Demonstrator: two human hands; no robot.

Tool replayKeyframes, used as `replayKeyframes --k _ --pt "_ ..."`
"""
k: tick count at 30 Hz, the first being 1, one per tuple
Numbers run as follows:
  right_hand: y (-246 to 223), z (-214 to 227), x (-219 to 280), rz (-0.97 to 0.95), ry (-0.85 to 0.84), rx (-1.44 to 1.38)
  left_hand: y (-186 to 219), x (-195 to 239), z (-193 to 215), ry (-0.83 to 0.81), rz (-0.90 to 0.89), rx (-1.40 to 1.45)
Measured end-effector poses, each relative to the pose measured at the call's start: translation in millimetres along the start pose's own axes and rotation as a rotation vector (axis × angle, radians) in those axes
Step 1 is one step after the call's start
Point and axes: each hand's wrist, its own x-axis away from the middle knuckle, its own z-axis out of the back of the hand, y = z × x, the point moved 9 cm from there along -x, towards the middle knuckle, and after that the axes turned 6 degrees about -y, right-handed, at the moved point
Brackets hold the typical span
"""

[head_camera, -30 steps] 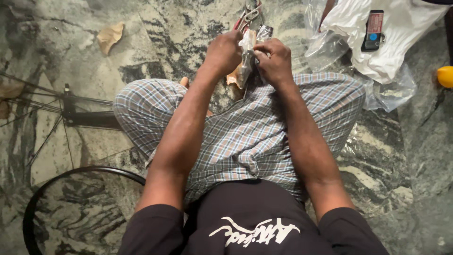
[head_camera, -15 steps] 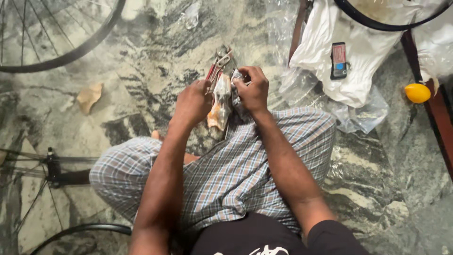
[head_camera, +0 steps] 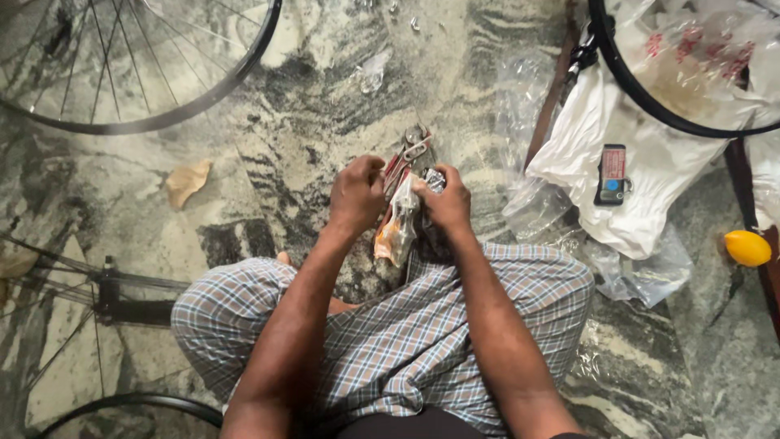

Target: The person sits on the floor and assembles a bicycle wheel by inserting spokes into the hub. They use pliers to adjust the spokes and ensure they are properly seated.

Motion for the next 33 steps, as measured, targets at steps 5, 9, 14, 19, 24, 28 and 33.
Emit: replayKeyframes --k 5,9,14,19,24,28,33 --pt "27 -14 -7 -0.116 -0.062 -0.674 -12 1 -32 -0.187 0.124 0.109" --pt "3 -10 2 -0.170 -0.154 -1.277 -5 13 -52 -0.409 0.252 0.288" --pt "-22 6 15 -0.119 -0.059 -1.427 18 26 -61 -0.528 0.214 0.325" --pt "-44 13 26 0.029 -0.074 -1.337 15 31 -65 -0.575 0.291 0.180" --pt "-70 40 28 0.170 -0.094 -0.971 34 20 -52 -0.457 0.079 0.083" --pt "-77 47 32 0.145 -0.096 -0.989 38 25 -57 -0.536 0.135 0.199" --pt "-82 48 35 0.172 -0.187 -0.882 50 30 -51 -0.512 0.067 0.295"
